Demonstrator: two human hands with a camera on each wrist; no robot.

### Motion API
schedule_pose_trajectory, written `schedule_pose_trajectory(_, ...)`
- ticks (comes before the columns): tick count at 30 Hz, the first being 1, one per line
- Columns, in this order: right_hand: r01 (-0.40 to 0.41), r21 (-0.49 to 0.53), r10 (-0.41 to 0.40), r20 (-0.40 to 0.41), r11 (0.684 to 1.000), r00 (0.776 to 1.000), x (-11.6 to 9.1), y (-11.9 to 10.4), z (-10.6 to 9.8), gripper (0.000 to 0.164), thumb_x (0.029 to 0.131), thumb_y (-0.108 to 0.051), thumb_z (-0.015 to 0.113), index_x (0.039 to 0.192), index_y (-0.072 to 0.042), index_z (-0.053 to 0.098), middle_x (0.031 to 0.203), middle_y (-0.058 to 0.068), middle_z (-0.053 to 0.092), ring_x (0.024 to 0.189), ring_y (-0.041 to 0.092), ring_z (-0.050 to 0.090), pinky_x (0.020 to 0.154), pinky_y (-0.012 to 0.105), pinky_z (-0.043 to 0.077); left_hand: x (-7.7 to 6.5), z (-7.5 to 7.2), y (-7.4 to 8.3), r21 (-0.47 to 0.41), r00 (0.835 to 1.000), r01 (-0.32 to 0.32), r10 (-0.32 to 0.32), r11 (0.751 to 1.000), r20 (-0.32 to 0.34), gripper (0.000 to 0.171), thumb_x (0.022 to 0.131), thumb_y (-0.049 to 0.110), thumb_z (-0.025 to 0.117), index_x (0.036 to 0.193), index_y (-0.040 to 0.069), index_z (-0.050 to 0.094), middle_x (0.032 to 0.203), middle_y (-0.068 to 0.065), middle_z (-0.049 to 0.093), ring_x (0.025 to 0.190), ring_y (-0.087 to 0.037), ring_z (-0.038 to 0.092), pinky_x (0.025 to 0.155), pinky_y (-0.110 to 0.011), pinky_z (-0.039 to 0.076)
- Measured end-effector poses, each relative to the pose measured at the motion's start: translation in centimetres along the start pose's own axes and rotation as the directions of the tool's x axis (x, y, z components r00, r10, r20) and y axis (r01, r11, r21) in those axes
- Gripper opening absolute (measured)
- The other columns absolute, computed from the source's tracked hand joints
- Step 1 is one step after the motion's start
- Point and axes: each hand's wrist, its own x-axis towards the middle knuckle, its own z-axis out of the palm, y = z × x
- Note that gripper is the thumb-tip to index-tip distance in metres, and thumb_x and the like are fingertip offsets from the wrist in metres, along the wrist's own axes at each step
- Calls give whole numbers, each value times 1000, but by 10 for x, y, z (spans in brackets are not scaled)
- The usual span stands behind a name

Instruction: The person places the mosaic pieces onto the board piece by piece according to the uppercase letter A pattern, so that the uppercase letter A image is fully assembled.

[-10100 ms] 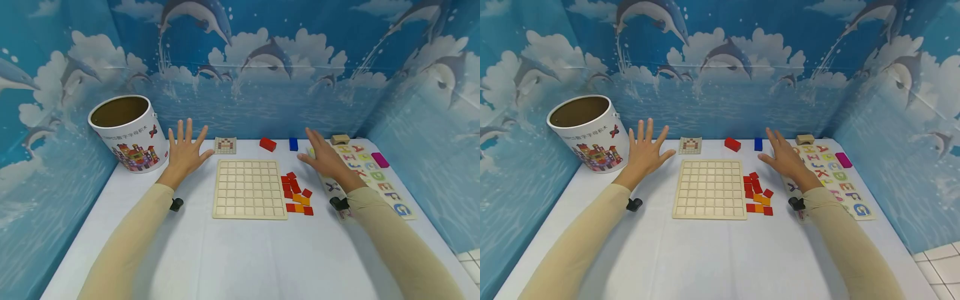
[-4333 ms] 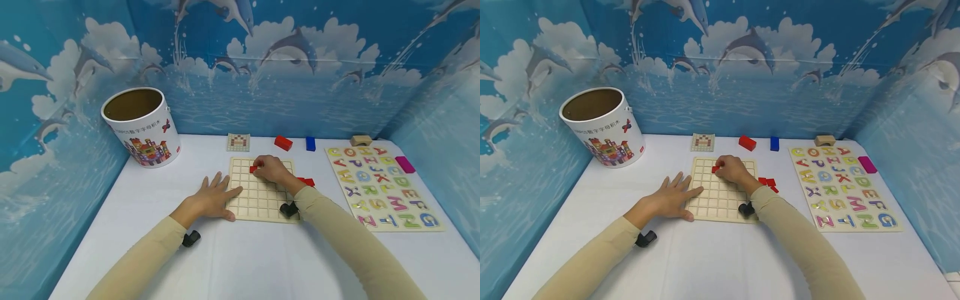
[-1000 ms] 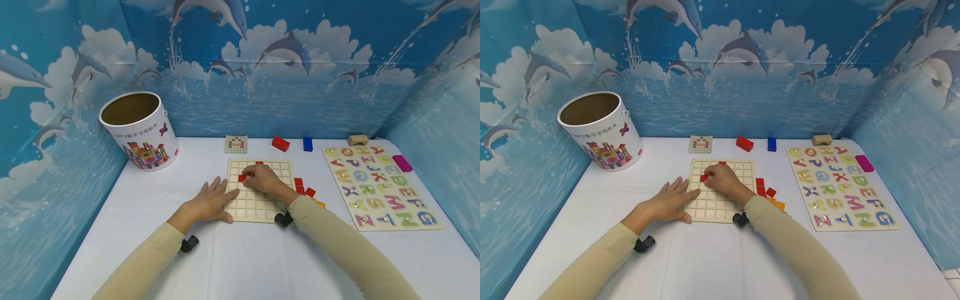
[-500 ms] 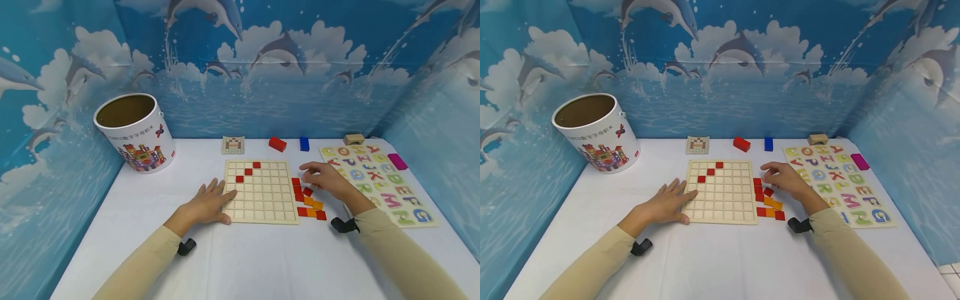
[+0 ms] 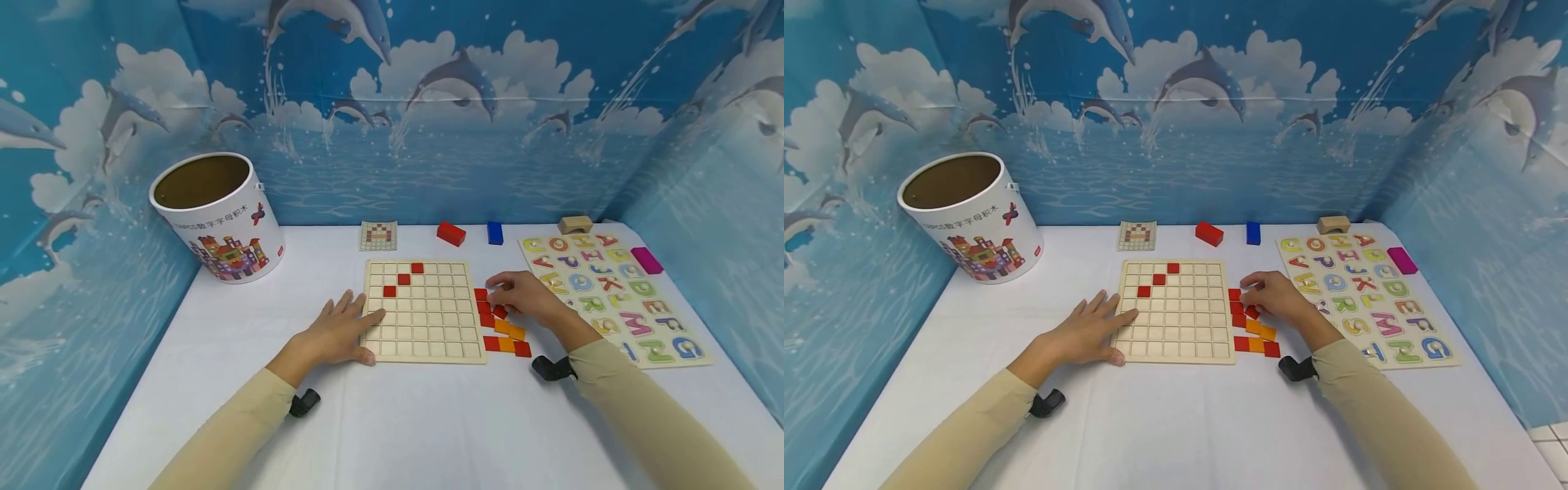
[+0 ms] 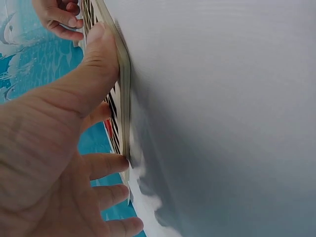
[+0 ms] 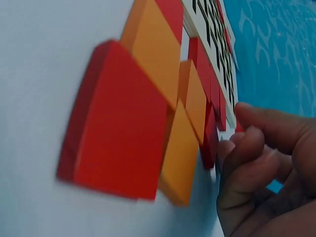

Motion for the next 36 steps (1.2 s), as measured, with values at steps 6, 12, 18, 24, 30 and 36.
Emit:
schedule_pose_trajectory(6,-18,-24,17,-11,1000,1000,6,-6,8,34,98,-19,68,128,-5,63,96,12,59,79,25,56,66,29,48,-1,0,0,4,1000,-1,1,1000,-4,95,79,55,79,160,30,36,169,-18,15,157,-41,1,121,-65,8)
schedule_pose_trajectory(12,-27,0,27,-22,1000,999,7,-8,8,26,97,-19,69,116,-4,60,94,11,60,81,25,57,67,30,48,0,-1,-1,-4,1000,0,0,1000,-7,94,79,55,79,160,30,37,170,-18,15,157,-41,1,121,-65,8)
schedule_pose_trajectory(18,-52,69,54,-27,996,998,7,-5,2,28,98,-21,68,115,-2,56,85,9,59,74,23,56,63,29,47,0,-1,-1,0,1000,1,-1,1000,-2,96,79,55,79,160,30,35,170,-18,14,157,-41,1,122,-65,9)
schedule_pose_trajectory(24,-50,239,53,-4,970,999,9,2,-6,43,102,-24,64,140,-7,53,82,6,59,63,17,54,58,25,46,0,0,0,-3,1000,-2,2,1000,7,95,80,55,79,160,29,36,169,-18,15,157,-41,2,121,-65,9)
schedule_pose_trajectory(30,-16,461,-7,50,887,999,14,-6,-6,53,101,-26,66,146,-5,48,81,3,62,60,11,54,60,19,50,0,1,0,-7,1000,7,-7,1000,-3,95,80,54,79,160,29,36,170,-17,16,157,-40,2,121,-65,9)
schedule_pose_trajectory(36,-26,521,-39,113,853,993,26,-40,27,51,99,-20,68,145,-6,50,78,4,65,60,11,57,58,18,51,-1,2,0,7,1000,7,-7,1000,-11,96,80,56,79,160,26,35,169,-17,17,157,-41,4,121,-66,11)
